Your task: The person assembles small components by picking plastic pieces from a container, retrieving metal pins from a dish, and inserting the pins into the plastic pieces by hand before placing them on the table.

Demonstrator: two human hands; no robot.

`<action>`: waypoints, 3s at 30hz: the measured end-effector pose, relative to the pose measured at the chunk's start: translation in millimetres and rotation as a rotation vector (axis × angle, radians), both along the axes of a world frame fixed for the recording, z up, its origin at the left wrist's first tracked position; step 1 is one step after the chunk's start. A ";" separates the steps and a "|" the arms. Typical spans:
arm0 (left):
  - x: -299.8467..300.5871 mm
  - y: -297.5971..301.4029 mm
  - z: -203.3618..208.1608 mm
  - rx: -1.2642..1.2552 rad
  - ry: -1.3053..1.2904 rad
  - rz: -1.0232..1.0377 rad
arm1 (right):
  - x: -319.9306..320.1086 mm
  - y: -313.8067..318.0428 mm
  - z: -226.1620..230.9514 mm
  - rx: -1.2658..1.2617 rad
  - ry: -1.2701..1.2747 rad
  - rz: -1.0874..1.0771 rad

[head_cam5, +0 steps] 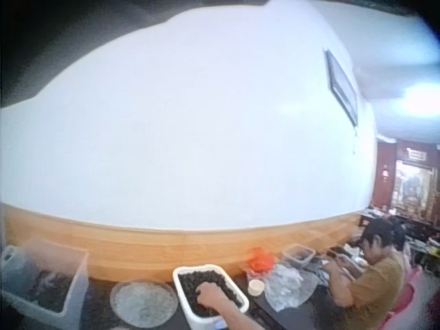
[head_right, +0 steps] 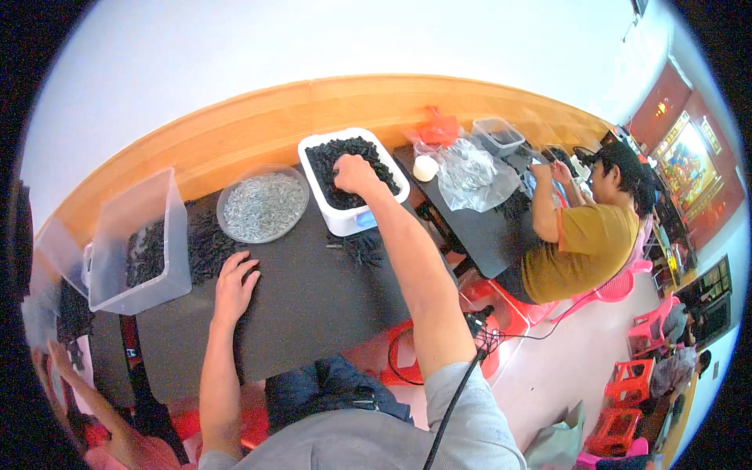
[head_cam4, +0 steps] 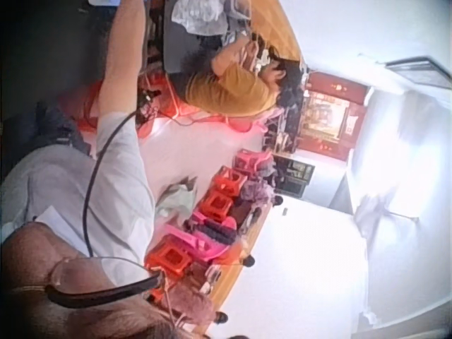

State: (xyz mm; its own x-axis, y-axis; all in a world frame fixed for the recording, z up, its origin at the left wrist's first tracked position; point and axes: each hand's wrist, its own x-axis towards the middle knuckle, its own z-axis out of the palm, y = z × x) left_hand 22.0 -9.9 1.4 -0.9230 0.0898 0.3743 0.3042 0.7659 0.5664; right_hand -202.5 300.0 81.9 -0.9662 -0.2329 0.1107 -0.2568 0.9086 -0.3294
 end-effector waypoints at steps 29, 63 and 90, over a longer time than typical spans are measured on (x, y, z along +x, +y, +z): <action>-10.1 17.3 -11.6 1.101 -0.059 0.137 | 135.1 -97.3 24.2 -0.371 0.022 0.514; -31.1 62.8 -19.4 1.402 0.142 0.231 | 156.2 -99.3 -39.5 -1.014 -0.427 0.505; -29.7 39.0 -8.9 1.389 0.223 0.318 | 157.0 -60.1 -29.5 -0.492 -0.259 0.204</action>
